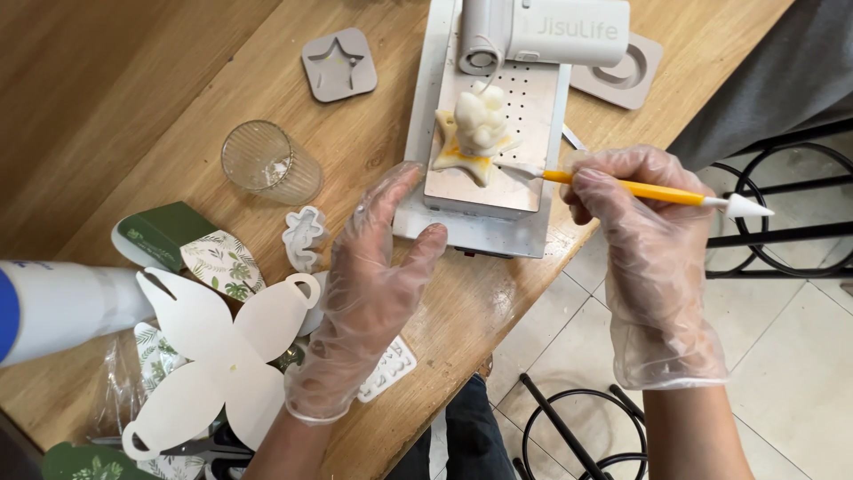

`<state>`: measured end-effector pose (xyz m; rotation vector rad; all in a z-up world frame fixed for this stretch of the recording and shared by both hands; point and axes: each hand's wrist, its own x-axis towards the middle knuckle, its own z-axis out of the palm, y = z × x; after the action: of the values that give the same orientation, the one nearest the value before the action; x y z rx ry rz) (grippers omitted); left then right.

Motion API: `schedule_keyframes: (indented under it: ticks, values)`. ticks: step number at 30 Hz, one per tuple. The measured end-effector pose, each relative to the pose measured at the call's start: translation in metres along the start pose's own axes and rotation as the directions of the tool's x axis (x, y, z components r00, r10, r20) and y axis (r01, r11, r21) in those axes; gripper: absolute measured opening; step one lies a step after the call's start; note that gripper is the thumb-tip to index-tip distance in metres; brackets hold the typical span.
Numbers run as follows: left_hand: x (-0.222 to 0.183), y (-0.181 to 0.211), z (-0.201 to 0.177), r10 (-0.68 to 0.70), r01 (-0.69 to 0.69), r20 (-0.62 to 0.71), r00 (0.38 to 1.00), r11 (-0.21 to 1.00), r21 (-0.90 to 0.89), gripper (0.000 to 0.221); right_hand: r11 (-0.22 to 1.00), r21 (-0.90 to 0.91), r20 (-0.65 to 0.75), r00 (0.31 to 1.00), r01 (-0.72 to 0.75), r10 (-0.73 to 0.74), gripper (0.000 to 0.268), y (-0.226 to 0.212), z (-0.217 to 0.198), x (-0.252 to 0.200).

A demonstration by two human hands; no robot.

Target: Decorate a star-shaped candle using a modeling tool and prepare its paper packaging.

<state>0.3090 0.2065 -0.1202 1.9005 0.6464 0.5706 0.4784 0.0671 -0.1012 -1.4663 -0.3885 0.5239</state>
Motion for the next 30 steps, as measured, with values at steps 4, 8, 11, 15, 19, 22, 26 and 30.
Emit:
schedule_keyframes:
  ticks: [4,8,11,15,19,22,26,30]
  values:
    - [0.002,0.003,-0.001,-0.017,0.017,0.003,1.000,1.000,0.003,0.052,1.000,0.007,-0.012,1.000,-0.027,0.027,0.008,0.003,-0.005,-0.001]
    - [0.002,0.002,-0.003,-0.049,0.049,0.018,0.999,0.999,0.017,0.054,0.999,0.024,0.017,0.999,-0.042,0.041,0.008,0.006,-0.009,-0.004]
    - [0.002,0.003,-0.005,-0.059,0.058,0.028,0.998,0.998,0.023,0.054,0.998,0.032,-0.007,0.999,-0.045,0.045,0.008,0.004,-0.006,-0.003]
    - [0.001,0.004,-0.007,-0.061,0.061,0.023,0.998,0.998,0.000,0.054,0.998,0.019,-0.038,0.998,-0.055,0.056,0.008,0.002,-0.004,-0.003]
    - [0.000,0.004,-0.008,-0.050,0.050,0.020,0.999,0.999,0.004,0.054,0.995,0.096,0.027,1.000,-0.015,0.013,0.007,-0.001,-0.003,-0.012]
    - [0.000,0.003,-0.011,-0.045,0.044,0.015,0.999,0.999,0.025,0.054,0.999,0.015,-0.146,0.988,-0.049,0.051,0.009,-0.014,0.011,-0.035]
    - [0.000,0.003,-0.016,-0.030,0.030,0.037,0.999,1.000,-0.009,0.054,0.933,-0.258,0.023,0.967,0.252,-0.255,0.023,-0.002,0.020,-0.058]
    - [0.003,-0.001,-0.017,-0.053,0.050,0.049,0.997,0.997,0.051,0.056,0.634,-0.542,0.249,0.826,0.551,-0.505,0.015,-0.008,0.032,-0.056]
